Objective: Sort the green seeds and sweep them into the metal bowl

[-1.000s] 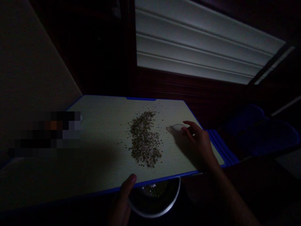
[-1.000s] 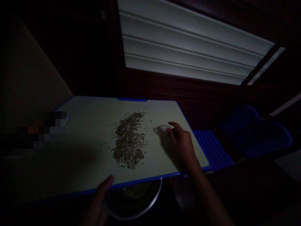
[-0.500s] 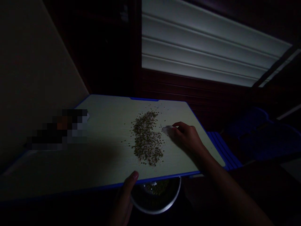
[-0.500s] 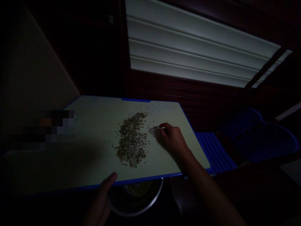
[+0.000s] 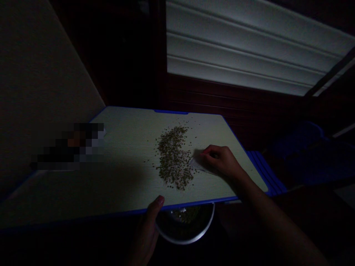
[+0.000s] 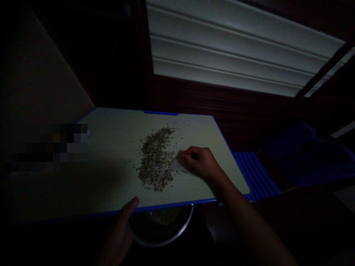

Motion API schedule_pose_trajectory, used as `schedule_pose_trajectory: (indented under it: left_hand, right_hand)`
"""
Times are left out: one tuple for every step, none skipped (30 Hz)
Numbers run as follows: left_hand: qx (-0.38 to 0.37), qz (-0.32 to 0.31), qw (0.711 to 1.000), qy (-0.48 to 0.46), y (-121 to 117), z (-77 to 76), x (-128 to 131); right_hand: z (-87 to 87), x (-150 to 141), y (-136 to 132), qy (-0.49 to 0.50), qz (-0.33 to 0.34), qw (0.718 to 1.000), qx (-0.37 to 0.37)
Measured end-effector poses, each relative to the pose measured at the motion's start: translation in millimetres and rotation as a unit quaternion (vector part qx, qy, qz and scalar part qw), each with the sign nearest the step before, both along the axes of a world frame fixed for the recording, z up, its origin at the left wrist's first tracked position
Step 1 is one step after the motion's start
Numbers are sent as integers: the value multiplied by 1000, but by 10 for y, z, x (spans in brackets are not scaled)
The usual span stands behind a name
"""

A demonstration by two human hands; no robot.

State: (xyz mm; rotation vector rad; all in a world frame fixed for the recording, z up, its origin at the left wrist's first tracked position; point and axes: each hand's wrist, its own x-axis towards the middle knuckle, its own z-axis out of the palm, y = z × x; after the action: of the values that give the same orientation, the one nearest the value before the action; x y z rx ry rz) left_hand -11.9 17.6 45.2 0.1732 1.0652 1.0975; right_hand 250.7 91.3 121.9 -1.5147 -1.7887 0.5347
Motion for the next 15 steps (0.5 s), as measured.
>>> schedule_pose_trajectory:
  left_hand:
    - [3,-1,1000,-3,-1,-4,0]
    - [8,-2,1000,-7,-3,-5,0]
    - [13,-2,1000,-10,-5,-4,0]
    - [16,-3,1000,-13,-7,-1,1]
    - [17,-3,1000,-16,-9,2,2]
    - [18,-3,1000,-19,-10,3,2]
    - [17,-4,1000,-21,-11,1,2]
    - [14,-4,1000,-21,-11,-5,0]
    - [13,-7,1000,-22,-11,-15,-3]
    - [11,-9,1000,-24,-11,-28,-6]
    - [6,-11,1000,-23,-11,-44,-11]
    - [-1,-11,1000,-21,-11,-60,-17]
    - [-6,-13,1000,-17,-10,-75,-22]
    - [-10,-14,1000,-16,-10,-89,-27]
    - [-11,-15,1000,-15,-9,-99,-31]
  right_hand:
    - [-5,-3,-3,2,5,1000,-4]
    - [-10,-7,-7,3,11,1000,-7]
    - [-13,-12,-11,4,17,1000,-10]
    - [-14,-17,-16,5,21,1000,-13]
    - [-13,-22,-22,7,26,1000,-15]
    - [-11,-27,-28,9,33,999,-17]
    - [-8,-33,-35,12,42,999,-21]
    - [-4,-38,-42,17,53,998,-27]
    - [0,-43,-50,23,66,997,-33]
    - [5,-48,-58,30,81,996,-39]
    - [9,-53,-66,40,96,994,-45]
    - [14,-57,-74,50,109,991,-50]
    - [19,-62,-82,61,121,989,-55]
    - [24,-66,-89,73,130,987,-59]
    - [29,-69,-94,85,137,985,-63]
